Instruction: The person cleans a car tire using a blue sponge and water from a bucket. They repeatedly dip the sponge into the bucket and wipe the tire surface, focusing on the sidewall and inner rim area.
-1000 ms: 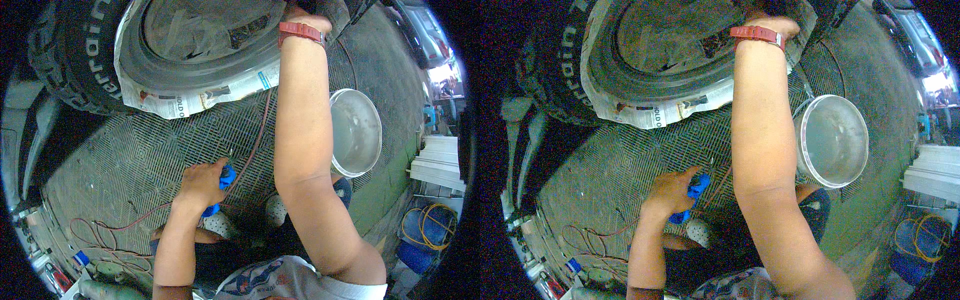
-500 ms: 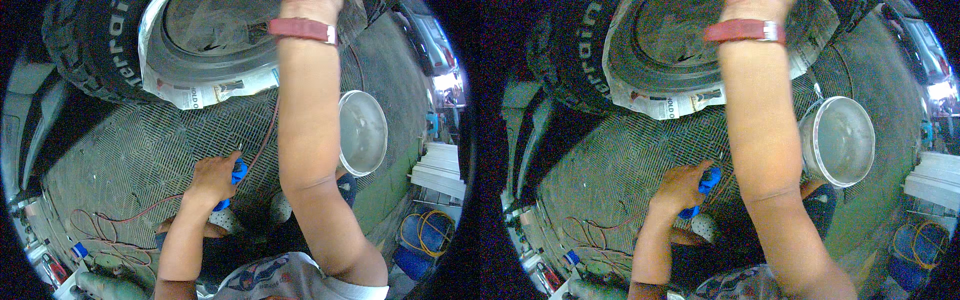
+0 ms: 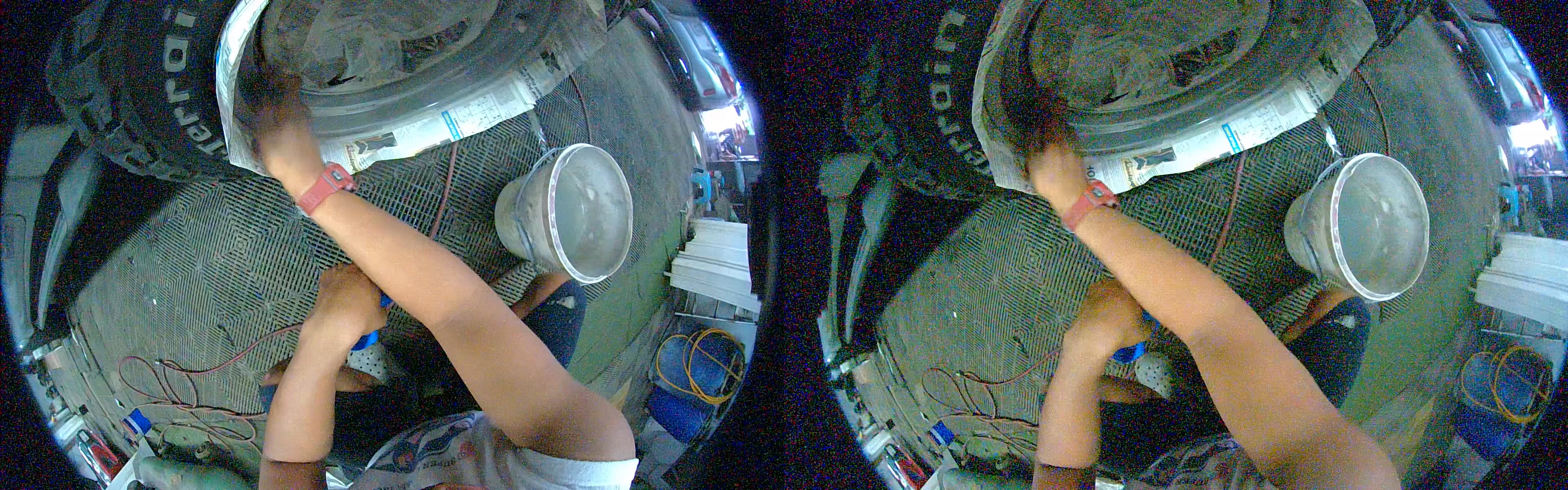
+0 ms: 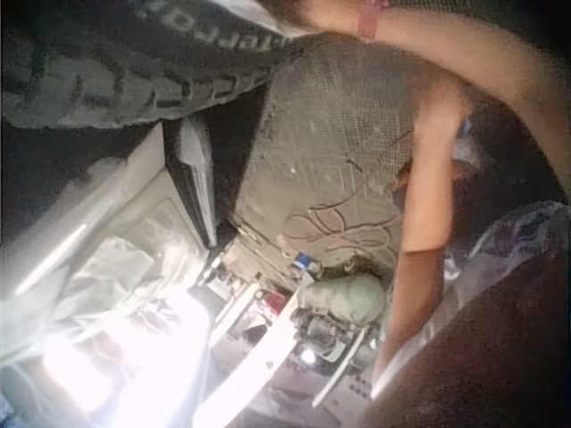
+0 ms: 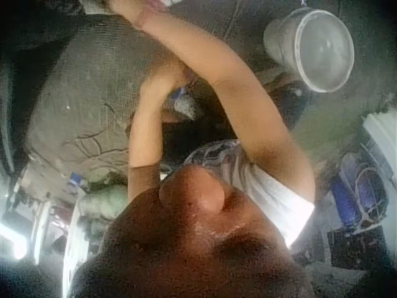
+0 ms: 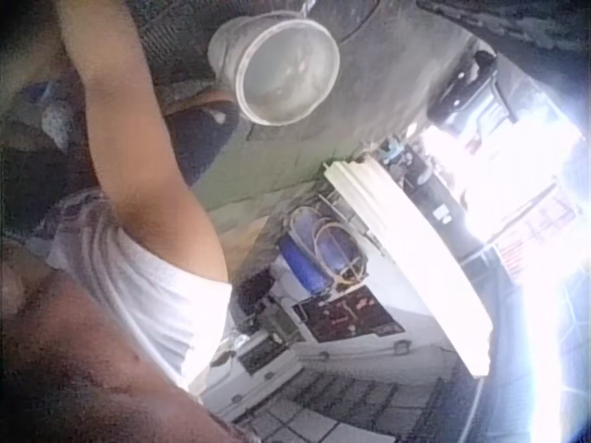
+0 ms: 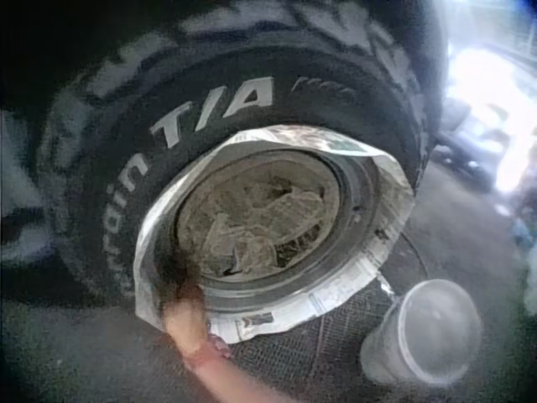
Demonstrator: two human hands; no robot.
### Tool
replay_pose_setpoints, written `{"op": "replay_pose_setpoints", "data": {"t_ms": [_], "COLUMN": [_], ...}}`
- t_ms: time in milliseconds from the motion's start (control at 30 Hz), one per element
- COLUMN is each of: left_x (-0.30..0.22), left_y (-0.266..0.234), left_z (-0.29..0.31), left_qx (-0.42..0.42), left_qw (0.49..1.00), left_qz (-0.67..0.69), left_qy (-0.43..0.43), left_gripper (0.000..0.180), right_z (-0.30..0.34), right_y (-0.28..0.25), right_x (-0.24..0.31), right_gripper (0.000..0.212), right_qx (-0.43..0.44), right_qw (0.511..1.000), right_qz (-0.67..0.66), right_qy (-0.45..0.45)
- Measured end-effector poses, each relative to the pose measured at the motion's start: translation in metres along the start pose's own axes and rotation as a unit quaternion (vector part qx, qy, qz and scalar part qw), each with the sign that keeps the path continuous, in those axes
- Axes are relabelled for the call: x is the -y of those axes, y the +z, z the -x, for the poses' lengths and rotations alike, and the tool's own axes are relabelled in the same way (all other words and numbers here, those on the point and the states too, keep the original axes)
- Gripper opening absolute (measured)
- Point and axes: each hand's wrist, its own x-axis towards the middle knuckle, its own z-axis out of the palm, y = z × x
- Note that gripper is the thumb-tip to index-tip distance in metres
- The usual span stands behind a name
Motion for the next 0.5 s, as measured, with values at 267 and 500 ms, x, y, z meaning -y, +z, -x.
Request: {"op": "replay_pose_setpoints", "data": {"t_ms": [267, 500], "left_x": [0.002, 0.003], "left_y": [0.009, 0.007], "left_z": [-0.010, 0.007], "left_qx": [-0.092, -0.068], "left_qw": [0.994, 0.997], "left_qz": [0.019, 0.041], "left_qy": [0.055, 0.005], "left_gripper": [0.077, 0.075], "right_z": [0.047, 0.017], "right_y": [-0.062, -0.181], "right_x": [-0.198, -0.261], "right_gripper": [0.026, 0.025], "right_qx": [0.286, 0.286], "right_qw": [0.894, 0.826], "right_qz": [0.344, 0.477], "right_qy": [-0.025, -0.089]}}
